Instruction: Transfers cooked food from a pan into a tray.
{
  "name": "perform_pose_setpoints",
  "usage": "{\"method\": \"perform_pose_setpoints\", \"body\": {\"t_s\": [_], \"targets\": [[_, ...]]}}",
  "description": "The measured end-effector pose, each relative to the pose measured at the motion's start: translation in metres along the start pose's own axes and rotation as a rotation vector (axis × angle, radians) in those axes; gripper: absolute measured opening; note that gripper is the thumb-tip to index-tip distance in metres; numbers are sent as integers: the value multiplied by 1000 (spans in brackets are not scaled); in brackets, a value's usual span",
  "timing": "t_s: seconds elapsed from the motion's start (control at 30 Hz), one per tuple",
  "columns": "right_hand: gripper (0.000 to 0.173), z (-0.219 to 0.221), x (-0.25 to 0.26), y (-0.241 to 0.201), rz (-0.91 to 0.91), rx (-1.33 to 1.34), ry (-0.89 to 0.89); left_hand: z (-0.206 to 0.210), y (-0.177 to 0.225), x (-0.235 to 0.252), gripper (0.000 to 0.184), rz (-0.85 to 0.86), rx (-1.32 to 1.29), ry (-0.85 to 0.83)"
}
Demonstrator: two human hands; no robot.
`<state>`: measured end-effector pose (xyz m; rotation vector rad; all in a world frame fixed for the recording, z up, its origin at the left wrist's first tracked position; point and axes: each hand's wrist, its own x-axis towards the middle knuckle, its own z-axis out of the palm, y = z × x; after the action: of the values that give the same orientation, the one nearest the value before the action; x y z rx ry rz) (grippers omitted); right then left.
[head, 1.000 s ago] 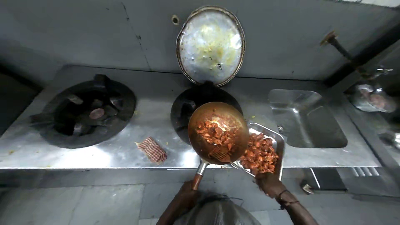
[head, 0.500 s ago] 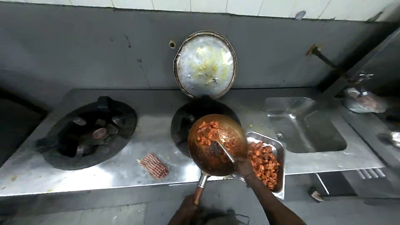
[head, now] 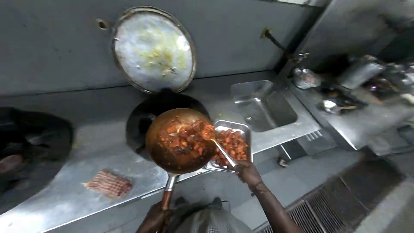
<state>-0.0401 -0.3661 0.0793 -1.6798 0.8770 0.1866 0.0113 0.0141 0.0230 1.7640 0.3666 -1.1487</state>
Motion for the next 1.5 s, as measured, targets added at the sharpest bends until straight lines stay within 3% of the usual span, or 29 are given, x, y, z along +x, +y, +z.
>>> {"method": "perform_pose_setpoints", "body": {"t_s": [0.1, 0.23, 0.37, 0.5, 0.7, 0.83, 1.0, 1.13, 1.5], "targets": [[22, -38, -15, 7, -34, -123, 177, 0, -1, 0, 25, 9, -4, 7], [25, -71, -14, 10, 6, -593, 415, -1, -1, 0, 21, -6, -9, 11], [38, -76, 18, 18, 186, -891, 461, -4, -4, 4, 20, 3, -15, -1], [40, -78, 23, 23, 107, -927, 509, -7, -3, 5, 23, -8, -14, 0], [34, -80, 3, 1, -69, -753, 490, 0, 0, 3, 36, -12, -14, -3], [26, -67, 6, -22, -222, -589, 323, 0, 0, 3, 39, -23, -37, -23], [20, -27, 1, -69, -185, -891, 93, 0, -1, 5, 34, -26, -47, -30], [23, 1, 8, -71, -214, -944, -5, -1, -5, 8, 36, -13, -63, -38], [27, 68, 24, -88, -205, -1077, -36, -2, -10, 12, 40, 28, -14, -36]]}}
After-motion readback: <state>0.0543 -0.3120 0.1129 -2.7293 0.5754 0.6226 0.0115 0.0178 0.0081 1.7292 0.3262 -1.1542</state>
